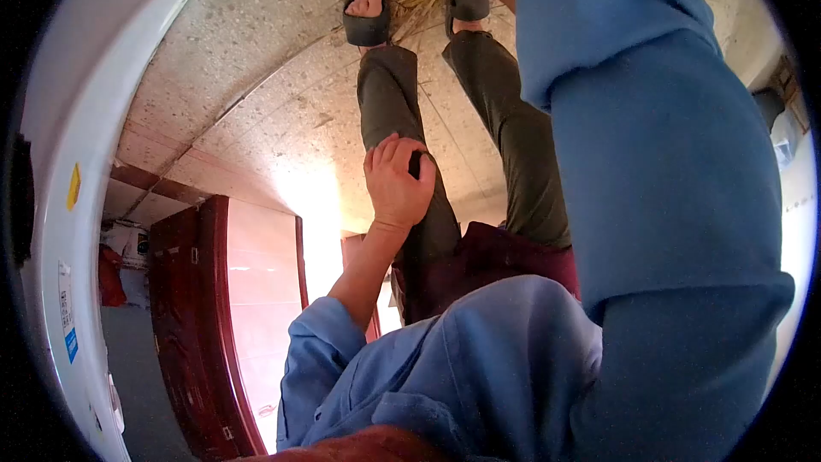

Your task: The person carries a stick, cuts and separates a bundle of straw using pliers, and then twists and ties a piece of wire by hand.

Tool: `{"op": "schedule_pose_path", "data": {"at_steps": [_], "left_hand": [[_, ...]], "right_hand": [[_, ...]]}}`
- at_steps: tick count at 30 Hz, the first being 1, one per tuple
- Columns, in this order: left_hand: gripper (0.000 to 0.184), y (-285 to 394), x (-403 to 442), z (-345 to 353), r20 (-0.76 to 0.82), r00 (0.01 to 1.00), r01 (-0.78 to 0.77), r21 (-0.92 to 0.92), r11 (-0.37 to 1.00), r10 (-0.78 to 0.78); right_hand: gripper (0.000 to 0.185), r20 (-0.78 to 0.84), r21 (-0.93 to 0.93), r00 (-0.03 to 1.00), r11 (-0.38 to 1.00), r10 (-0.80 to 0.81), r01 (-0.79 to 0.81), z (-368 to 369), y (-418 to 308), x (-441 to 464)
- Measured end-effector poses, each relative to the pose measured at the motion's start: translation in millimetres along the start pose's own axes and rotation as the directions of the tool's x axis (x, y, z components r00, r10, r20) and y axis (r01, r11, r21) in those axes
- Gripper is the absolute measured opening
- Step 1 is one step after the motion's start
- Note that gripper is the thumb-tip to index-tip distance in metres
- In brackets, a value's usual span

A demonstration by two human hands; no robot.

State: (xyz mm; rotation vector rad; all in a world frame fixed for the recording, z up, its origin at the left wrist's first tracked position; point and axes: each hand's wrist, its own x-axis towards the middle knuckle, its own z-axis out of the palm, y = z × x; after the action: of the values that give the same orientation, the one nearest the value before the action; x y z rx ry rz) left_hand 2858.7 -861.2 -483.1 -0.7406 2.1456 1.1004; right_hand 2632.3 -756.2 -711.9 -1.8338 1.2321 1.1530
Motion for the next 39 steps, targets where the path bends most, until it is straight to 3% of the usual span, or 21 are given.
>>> {"op": "schedule_pose_path", "data": {"at_steps": [5, 11, 16, 22, 25, 28, 30, 32, 33, 34, 35, 37, 39], "left_hand": [[0.008, -1.0, -0.9, 0.7, -0.003, 1.000, 0.017, 0.018, 1.000, -0.017], [0.009, -0.8, -1.0, 2.3, 0.022, 0.999, 0.040, -0.004, 0.999, -0.040], [0.008, 1.8, 0.3, 3.6, 0.022, 0.999, 0.031, -0.013, 0.999, -0.030], [0.008, 1.2, -0.6, 7.3, 0.024, 0.999, 0.024, -0.006, 1.000, -0.024], [0.008, 2.8, -2.6, 9.2, 0.032, 0.999, 0.018, 0.003, 1.000, -0.018], [0.009, 3.4, -1.9, 8.6, 0.038, 0.999, 0.009, 0.010, 1.000, -0.010], [0.009, 3.2, -2.3, 7.3, 0.038, 0.999, 0.005, 0.014, 1.000, -0.006], [0.010, 2.7, -1.6, 7.9, 0.037, 0.999, 0.016, 0.000, 1.000, -0.016], [0.010, 2.2, -1.9, 8.0, 0.032, 0.999, 0.013, -0.005, 1.000, -0.013], [0.009, 1.5, -2.5, 8.4, 0.029, 1.000, 0.010, -0.009, 1.000, -0.010], [0.009, 1.2, -2.8, 8.1, 0.028, 1.000, 0.008, -0.015, 1.000, -0.008], [0.009, 1.0, -2.6, 8.2, 0.020, 1.000, 0.007, -0.019, 1.000, -0.007], [0.009, 0.9, -2.5, 7.6, 0.015, 1.000, 0.011, -0.021, 1.000, -0.010]], "right_hand": [[0.030, 0.097, 0.109, 0.993, 0.991, 0.070, -0.081, -10.3, -8.4, -2.9], [0.027, 0.018, 0.505, 1.000, 0.863, 0.018, -0.025, -2.1, 27.3, -20.4], [0.025, 0.003, 0.622, 1.000, 0.783, 0.007, -0.008, 5.2, 42.8, -32.9], [0.024, 0.008, 0.524, 1.000, 0.851, 0.015, -0.017, -2.5, 40.3, -38.9], [0.024, 0.026, 0.325, 0.999, 0.946, -0.024, 0.015, -24.5, 31.0, -47.1], [0.026, 0.167, 0.120, 0.974, 0.983, -0.156, 0.137, -65.0, 24.1, -62.2], [0.029, 0.147, -0.012, 0.989, 0.999, 0.031, -0.029, -40.8, -15.0, -35.2], [0.041, 0.036, -0.245, 0.937, 0.912, 0.346, -0.328, 6.5, -55.7, 7.4], [0.049, 0.005, -0.289, 0.920, 0.881, 0.391, -0.373, 9.7, -66.4, 10.1], [0.051, 0.150, -0.266, 0.942, 0.930, 0.299, -0.253, -1.7, -64.2, 0.3], [0.051, 0.153, -0.274, 0.941, 0.928, 0.302, -0.253, -12.3, -57.4, -8.1], [0.043, 0.258, 0.141, 0.916, 0.926, 0.306, -0.349, -28.9, -42.4, -19.5], [0.041, 0.169, 0.242, 0.912, 0.882, 0.373, -0.405, 5.1, -48.5, 0.4]]}}
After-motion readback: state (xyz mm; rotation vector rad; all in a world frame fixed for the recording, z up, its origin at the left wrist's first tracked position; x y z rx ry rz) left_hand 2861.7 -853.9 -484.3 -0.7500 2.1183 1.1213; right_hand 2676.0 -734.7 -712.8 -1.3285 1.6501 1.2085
